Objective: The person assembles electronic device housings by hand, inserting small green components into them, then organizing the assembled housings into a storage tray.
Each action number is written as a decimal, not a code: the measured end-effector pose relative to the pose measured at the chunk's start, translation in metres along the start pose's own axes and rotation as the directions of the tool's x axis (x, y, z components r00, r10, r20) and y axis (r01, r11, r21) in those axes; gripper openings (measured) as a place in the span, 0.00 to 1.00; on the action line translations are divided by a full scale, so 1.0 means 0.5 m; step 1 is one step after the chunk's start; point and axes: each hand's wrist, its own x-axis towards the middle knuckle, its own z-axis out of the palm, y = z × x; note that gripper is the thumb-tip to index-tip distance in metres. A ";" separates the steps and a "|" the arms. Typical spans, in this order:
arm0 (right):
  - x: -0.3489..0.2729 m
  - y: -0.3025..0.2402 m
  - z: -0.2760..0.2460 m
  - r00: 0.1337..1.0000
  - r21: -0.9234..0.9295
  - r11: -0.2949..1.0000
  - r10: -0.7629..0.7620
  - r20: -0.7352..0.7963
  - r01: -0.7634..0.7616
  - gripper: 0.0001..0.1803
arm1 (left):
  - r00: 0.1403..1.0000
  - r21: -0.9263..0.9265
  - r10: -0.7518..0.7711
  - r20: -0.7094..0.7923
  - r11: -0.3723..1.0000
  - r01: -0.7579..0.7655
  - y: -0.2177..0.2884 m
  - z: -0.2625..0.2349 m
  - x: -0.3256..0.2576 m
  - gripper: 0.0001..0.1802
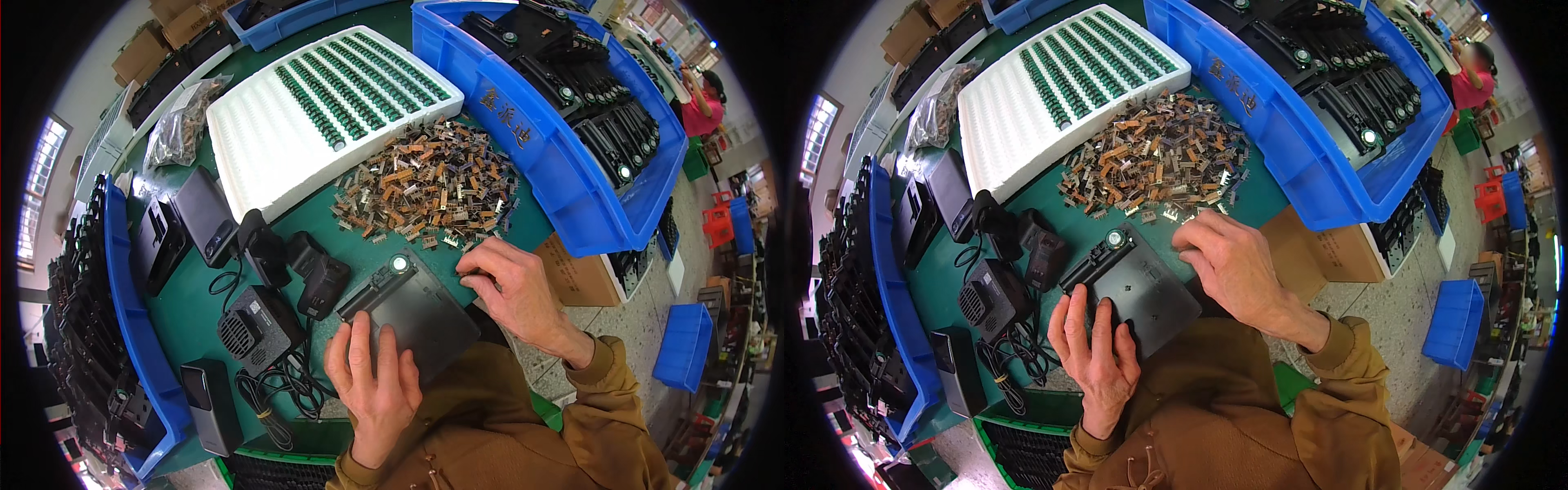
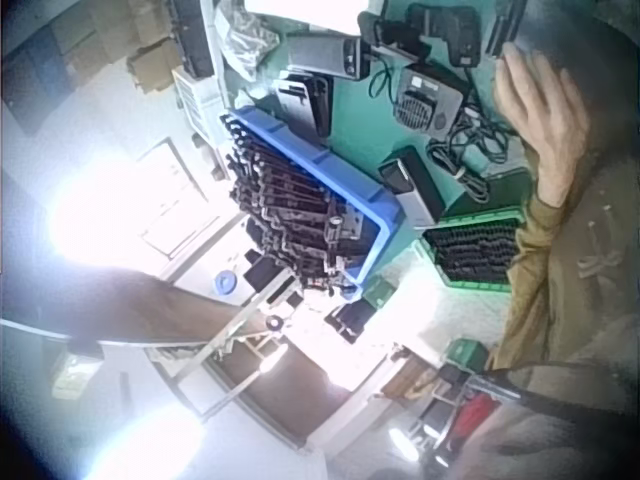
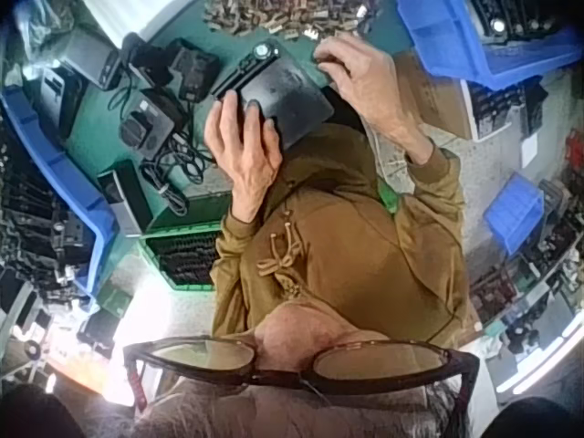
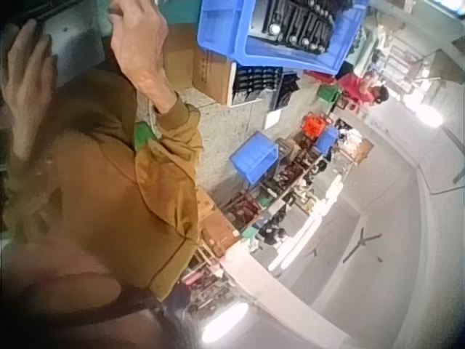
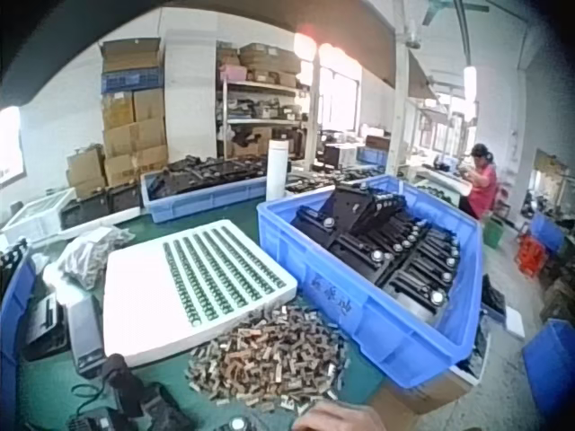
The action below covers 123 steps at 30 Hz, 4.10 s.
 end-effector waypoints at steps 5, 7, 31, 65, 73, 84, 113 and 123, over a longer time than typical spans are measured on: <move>0.000 -0.007 0.000 1.000 0.063 0.998 0.021 -0.013 -0.020 0.09 | 1.000 0.001 0.002 0.002 1.000 -0.002 -0.001 0.000 0.000 0.16; -0.001 -0.007 -0.002 1.000 0.076 0.997 0.027 0.008 -0.027 0.09 | 1.000 0.003 0.002 -0.002 1.000 -0.002 -0.002 0.000 0.000 0.16; 0.013 -0.033 0.017 0.981 0.141 0.990 -0.060 0.186 0.033 0.10 | 1.000 -0.037 -0.017 -0.018 0.999 0.017 0.001 -0.002 0.004 0.15; -0.009 -0.044 0.045 0.999 0.209 0.977 0.035 0.008 -0.036 0.08 | 0.998 -0.010 0.009 -0.062 1.000 -0.010 -0.008 0.011 -0.003 0.17; -0.018 -0.035 0.040 0.999 0.188 0.982 0.008 0.031 -0.014 0.10 | 0.999 -0.019 -0.017 -0.035 1.000 0.016 -0.004 0.004 -0.002 0.15; -0.017 -0.030 0.054 0.996 0.232 0.969 0.086 -0.002 -0.083 0.10 | 0.999 -0.021 -0.018 -0.037 1.000 0.018 -0.002 0.003 -0.001 0.15; -0.016 -0.030 0.035 0.999 0.193 0.981 0.021 0.035 -0.027 0.06 | 0.999 -0.001 0.003 -0.038 1.000 -0.003 -0.001 0.004 -0.002 0.16; -0.023 -0.038 0.034 0.997 0.203 0.977 0.052 0.062 -0.064 0.08 | 0.999 0.006 0.007 -0.051 1.000 -0.006 -0.005 0.005 -0.010 0.16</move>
